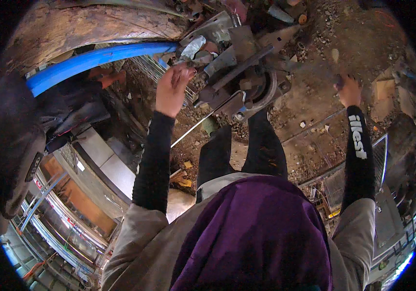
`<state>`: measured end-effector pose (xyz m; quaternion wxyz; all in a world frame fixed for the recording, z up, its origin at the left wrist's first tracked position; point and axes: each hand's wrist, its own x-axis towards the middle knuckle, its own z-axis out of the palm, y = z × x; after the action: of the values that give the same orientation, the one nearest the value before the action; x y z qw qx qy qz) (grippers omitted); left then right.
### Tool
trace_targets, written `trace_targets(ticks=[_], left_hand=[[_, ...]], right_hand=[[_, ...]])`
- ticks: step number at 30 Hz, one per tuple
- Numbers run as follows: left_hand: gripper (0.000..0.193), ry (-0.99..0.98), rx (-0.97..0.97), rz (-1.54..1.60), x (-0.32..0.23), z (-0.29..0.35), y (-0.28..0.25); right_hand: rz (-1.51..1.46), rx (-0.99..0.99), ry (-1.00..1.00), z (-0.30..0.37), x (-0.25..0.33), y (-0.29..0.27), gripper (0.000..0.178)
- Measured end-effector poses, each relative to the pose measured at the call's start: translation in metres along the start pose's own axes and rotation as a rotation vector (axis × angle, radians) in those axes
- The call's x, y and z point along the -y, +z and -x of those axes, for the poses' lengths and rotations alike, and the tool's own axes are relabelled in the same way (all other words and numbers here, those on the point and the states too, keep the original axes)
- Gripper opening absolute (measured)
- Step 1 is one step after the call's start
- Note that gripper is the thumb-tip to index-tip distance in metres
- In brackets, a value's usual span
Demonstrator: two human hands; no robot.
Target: The person uses a manual metal rod bender to bend thin metal rods into curved shapes. They repeatedly insert rods, clamp them, and pull the lever to form bends, then remove and inspect the bent pieces.
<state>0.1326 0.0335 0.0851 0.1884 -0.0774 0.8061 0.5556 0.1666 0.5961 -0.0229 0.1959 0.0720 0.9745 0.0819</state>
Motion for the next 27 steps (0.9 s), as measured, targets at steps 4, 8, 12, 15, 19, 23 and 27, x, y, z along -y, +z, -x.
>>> trace_targets(ticks=[4,8,12,15,19,23,27], left_hand=[[0.031,0.074,-0.058,0.037,0.007,0.029,-0.004],[0.032,0.214,-0.009,-0.117,-0.028,0.018,0.011],[0.038,0.307,0.042,-0.059,-0.029,-0.019,0.042],[0.058,0.426,0.017,-0.548,-0.047,-0.029,0.07],[0.061,0.292,-0.046,-0.702,-0.04,-0.038,0.084],[0.069,0.207,-0.063,-0.786,-0.049,-0.036,0.085],[0.079,0.239,-0.101,-0.862,-0.055,-0.028,0.084]], right_hand=[[-0.268,0.17,0.077,0.043,0.0,0.001,0.061],[-0.326,0.11,0.181,0.1,-0.01,0.052,0.062],[-0.324,-0.006,0.197,0.132,0.006,0.065,0.067],[-0.266,0.006,0.154,0.136,0.007,0.065,0.063],[-0.264,0.158,0.204,0.125,0.003,0.074,0.052],[-0.248,0.112,0.36,0.126,0.016,0.095,0.031],[-0.33,-0.016,0.389,0.14,0.026,0.102,0.023]])
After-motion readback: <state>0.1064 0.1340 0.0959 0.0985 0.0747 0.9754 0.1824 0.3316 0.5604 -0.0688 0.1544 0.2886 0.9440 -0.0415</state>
